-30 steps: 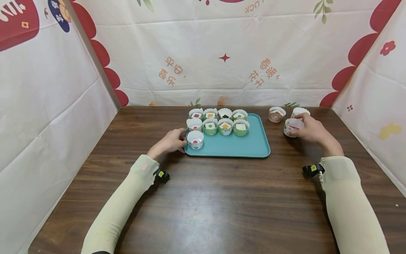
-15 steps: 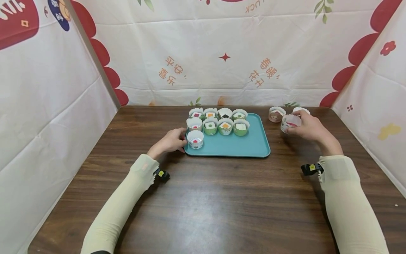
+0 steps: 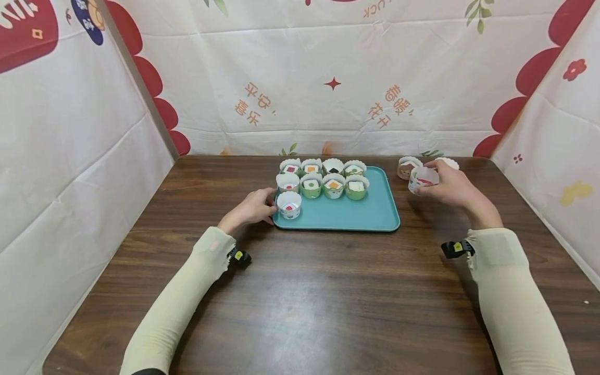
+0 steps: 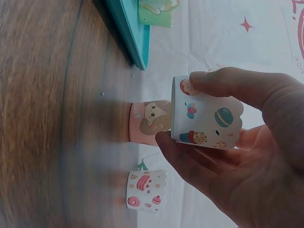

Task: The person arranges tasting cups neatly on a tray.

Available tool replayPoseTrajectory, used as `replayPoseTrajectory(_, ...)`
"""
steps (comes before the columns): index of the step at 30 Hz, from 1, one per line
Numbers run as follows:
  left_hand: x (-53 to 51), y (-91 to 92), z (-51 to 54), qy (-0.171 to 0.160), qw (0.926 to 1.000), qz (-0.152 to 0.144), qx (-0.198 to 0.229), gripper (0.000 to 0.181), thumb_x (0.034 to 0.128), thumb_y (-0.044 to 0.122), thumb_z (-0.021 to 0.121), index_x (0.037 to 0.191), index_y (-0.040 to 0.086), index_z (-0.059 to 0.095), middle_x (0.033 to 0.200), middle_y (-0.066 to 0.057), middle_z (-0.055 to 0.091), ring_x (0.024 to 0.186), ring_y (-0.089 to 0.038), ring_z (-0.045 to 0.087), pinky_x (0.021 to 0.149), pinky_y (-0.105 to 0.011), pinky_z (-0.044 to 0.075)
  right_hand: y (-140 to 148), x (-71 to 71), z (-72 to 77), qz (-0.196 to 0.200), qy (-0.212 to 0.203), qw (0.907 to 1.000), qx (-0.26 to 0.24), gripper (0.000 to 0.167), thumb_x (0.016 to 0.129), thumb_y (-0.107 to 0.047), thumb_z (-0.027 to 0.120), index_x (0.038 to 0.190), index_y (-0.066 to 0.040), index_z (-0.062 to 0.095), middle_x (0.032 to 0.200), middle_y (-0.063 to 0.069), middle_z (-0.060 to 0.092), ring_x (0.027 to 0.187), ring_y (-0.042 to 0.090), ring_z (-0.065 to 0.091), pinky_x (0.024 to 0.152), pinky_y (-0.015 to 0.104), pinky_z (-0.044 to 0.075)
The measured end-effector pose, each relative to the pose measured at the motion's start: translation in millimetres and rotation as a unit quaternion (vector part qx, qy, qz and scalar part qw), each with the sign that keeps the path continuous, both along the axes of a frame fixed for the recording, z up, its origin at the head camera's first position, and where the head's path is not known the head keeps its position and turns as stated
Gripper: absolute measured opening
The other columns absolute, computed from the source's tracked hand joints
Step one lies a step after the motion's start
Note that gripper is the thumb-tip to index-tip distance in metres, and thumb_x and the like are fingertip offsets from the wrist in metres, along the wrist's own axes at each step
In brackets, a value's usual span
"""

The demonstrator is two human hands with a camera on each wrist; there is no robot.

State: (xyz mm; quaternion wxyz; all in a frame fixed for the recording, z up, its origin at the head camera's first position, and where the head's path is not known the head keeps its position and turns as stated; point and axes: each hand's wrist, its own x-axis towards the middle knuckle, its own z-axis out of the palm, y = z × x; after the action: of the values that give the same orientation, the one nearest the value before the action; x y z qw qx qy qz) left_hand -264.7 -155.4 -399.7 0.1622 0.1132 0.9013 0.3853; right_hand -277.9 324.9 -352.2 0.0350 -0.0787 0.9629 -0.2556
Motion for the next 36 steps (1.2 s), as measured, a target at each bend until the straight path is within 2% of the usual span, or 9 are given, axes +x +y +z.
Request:
replayPoseTrajectory(5,-0.4,0.0,-0.3,-0.001,1.0,0.0,0.002,0.061,0.1003,0.002,0.057,0.157,-0.004,0.034,0.121,-0.025,0.059,0.084,-0.025,0.07,0.069,-0.03,0.067,-4.9,1.9,2.7,0.007,0.003,0.9999,-0.01,0.084,0.093,-0.029,0.076,0.151,0.011,0.03,0.135,0.036,0.05,0.117,0.047,0.05,0.095,0.06,0.048)
replayPoseTrajectory(12,-0.3,0.2,-0.1,0.004,0.9999,-0.004,-0.009,0.061,0.1009,0.005,0.057,0.157,-0.003,0.034,0.122,-0.024,0.061,0.084,-0.023,0.07,0.068,-0.028,0.066,-10.8,4.6,8.4,0.018,0.018,0.9997,0.001,0.081,0.093,-0.026,0.075,0.15,0.013,0.032,0.137,0.039,0.05,0.121,0.05,0.051,0.099,0.066,0.046)
replayPoseTrajectory(22,-1.3,0.3,-0.6,0.009,0.9998,-0.006,-0.016,0.061,0.101,0.005,0.057,0.157,-0.003,0.035,0.122,-0.023,0.061,0.083,-0.022,0.07,0.068,-0.028,0.066,-20.1,7.8,15.4,0.028,0.031,0.9991,0.005,0.081,0.093,-0.024,0.075,0.15,0.013,0.031,0.133,0.04,0.053,0.117,0.05,0.055,0.096,0.064,0.049)
replayPoseTrajectory(32,-0.5,-0.5,-0.2,0.008,0.9998,-0.003,-0.018,0.061,0.1007,0.006,0.058,0.157,-0.003,0.035,0.123,-0.024,0.062,0.081,-0.022,0.071,0.068,-0.028,0.066,-31.5,10.8,20.2,0.034,0.032,0.9987,0.022,0.082,0.093,-0.028,0.075,0.151,0.01,0.031,0.133,0.04,0.055,0.118,0.05,0.056,0.099,0.068,0.047)
replayPoseTrajectory(36,-0.7,-0.8,-0.3,0.012,0.9997,-0.005,-0.019,0.061,0.1007,0.006,0.058,0.157,-0.003,0.035,0.123,-0.024,0.062,0.083,-0.022,0.07,0.068,-0.028,0.066,-37.9,12.4,20.4,0.04,0.039,0.9982,0.022,0.079,0.093,-0.028,0.075,0.15,0.008,0.033,0.13,0.039,0.057,0.114,0.049,0.058,0.095,0.066,0.049)
